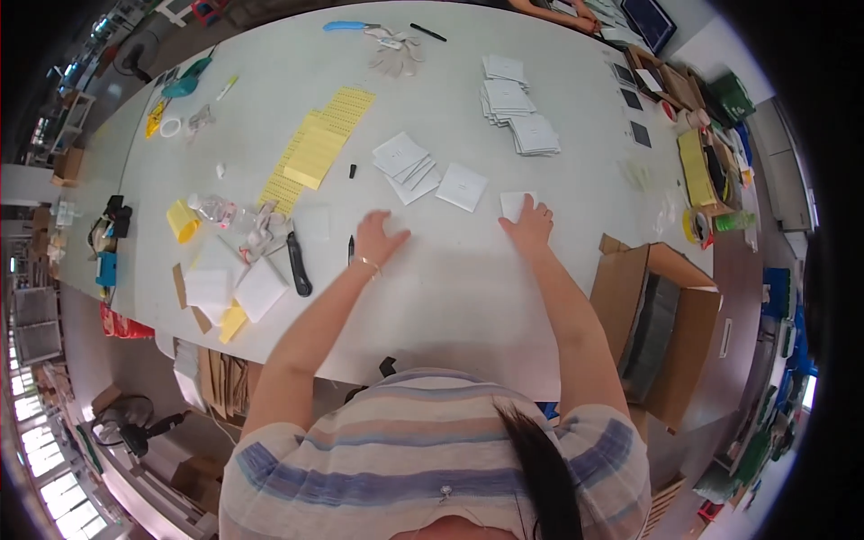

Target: The person counts and stacks small gray plates, then marks small white packets with a marker pen.

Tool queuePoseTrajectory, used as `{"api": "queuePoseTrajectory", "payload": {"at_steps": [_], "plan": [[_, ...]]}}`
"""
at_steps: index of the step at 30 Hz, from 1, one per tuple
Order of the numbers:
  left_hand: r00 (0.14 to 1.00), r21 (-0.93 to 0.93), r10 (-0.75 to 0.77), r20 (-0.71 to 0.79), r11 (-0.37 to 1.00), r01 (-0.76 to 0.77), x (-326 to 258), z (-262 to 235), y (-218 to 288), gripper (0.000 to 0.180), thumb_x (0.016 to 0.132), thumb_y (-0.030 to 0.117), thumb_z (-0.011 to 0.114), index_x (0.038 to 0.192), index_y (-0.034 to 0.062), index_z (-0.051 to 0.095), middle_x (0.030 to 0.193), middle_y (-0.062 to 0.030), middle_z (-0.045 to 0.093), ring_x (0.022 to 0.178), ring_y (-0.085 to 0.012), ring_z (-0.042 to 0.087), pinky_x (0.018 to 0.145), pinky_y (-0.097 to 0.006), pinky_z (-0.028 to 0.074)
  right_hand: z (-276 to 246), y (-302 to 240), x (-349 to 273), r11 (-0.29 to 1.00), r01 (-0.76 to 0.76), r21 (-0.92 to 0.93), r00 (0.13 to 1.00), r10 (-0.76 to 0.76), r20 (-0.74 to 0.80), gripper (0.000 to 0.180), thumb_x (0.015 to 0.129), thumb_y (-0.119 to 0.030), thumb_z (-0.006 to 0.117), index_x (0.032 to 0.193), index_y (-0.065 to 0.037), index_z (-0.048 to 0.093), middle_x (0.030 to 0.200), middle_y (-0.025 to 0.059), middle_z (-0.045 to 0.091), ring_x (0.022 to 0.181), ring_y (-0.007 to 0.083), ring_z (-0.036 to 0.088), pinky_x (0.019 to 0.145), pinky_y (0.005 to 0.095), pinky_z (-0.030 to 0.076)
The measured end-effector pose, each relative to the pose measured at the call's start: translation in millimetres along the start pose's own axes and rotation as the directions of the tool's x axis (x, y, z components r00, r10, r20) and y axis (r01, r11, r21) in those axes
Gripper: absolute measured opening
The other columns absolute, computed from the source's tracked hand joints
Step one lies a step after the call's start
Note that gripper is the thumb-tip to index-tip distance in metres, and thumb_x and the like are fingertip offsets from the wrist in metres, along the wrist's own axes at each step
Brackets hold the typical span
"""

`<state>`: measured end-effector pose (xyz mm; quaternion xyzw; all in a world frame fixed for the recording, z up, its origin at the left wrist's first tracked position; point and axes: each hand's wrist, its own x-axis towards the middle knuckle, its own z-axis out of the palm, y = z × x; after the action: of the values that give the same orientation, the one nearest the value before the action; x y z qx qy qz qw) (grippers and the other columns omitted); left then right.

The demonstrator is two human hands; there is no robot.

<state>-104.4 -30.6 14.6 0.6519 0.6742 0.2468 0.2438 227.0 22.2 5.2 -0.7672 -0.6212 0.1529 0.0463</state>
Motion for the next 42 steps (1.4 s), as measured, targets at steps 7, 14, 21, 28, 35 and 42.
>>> {"api": "queuePoseTrajectory", "payload": {"at_steps": [7,14,21,28,35,42], "plan": [[0.966,0.455,-0.180,0.186,0.887,0.078,147.7,-17.4,21.5,0.115,0.058,0.062,0.073,0.147,0.0120,0.020,0.147,-0.0229,0.024,0.138,-0.0396,0.019,0.109,-0.043,0.028,-16.1,-25.8,9.3,0.999,0.002,-0.040,0.998,0.001,0.067,0.088,0.059,-0.035,0.076,0.134,-0.013,0.033,0.122,0.0199,0.044,0.114,0.0394,0.041,0.093,0.0510,0.039],[0.919,0.550,-0.210,0.333,0.835,-0.009,179.5,-9.9,36.3,0.125,0.054,0.066,0.074,0.149,0.0190,0.009,0.144,-0.0211,0.028,0.136,-0.0366,0.024,0.109,-0.046,0.025,0.3,-67.4,33.1,0.958,0.281,0.058,0.959,-0.279,-0.038,0.076,0.058,-0.031,0.077,0.124,-0.010,0.045,0.124,0.0212,0.046,0.116,0.0394,0.042,0.096,0.0489,0.038],[0.935,0.495,-0.051,0.351,0.858,-0.139,173.4,0.8,19.8,0.115,0.057,0.049,0.078,0.147,0.0124,0.018,0.131,-0.0184,0.040,0.122,-0.0354,0.040,0.103,-0.044,0.032,8.1,-119.1,46.3,0.866,0.486,-0.113,0.870,-0.468,0.156,0.093,0.058,-0.030,0.077,0.138,-0.014,0.033,0.127,0.0208,0.044,0.117,0.0395,0.042,0.097,0.0483,0.035],[0.907,0.404,0.087,0.412,0.875,-0.267,128.8,8.4,38.2,0.104,0.060,0.039,0.076,0.145,0.0106,0.023,0.129,-0.0183,0.041,0.121,-0.0344,0.040,0.101,-0.043,0.034,-1.2,-113.8,23.0,0.969,0.170,-0.182,0.949,-0.111,0.294,0.106,0.057,-0.035,0.080,0.144,-0.018,0.022,0.128,0.0237,0.040,0.115,0.0391,0.043,0.093,0.0493,0.035],[0.910,0.423,0.103,0.403,0.860,-0.284,105.6,11.5,27.9,0.101,0.060,0.037,0.076,0.144,0.0097,0.025,0.126,-0.0156,0.042,0.122,-0.0311,0.038,0.098,-0.042,0.033,8.5,-84.8,-24.1,0.979,0.157,0.133,0.964,-0.181,0.193,0.106,0.055,-0.029,0.080,0.142,-0.013,0.022,0.124,0.0262,0.040,0.109,0.0416,0.046,0.093,0.0450,0.041],[0.799,0.245,0.348,0.491,0.825,-0.510,43.0,1.0,16.8,0.103,0.060,0.036,0.080,0.143,0.0084,0.025,0.139,-0.0174,0.035,0.131,-0.0300,0.032,0.106,-0.049,0.026,-20.8,-78.3,-38.4,0.832,0.473,0.289,0.865,-0.502,0.029,0.111,0.057,-0.027,0.081,0.145,-0.006,0.016,0.121,0.0241,0.044,0.111,0.0385,0.046,0.093,0.0458,0.042]]}}
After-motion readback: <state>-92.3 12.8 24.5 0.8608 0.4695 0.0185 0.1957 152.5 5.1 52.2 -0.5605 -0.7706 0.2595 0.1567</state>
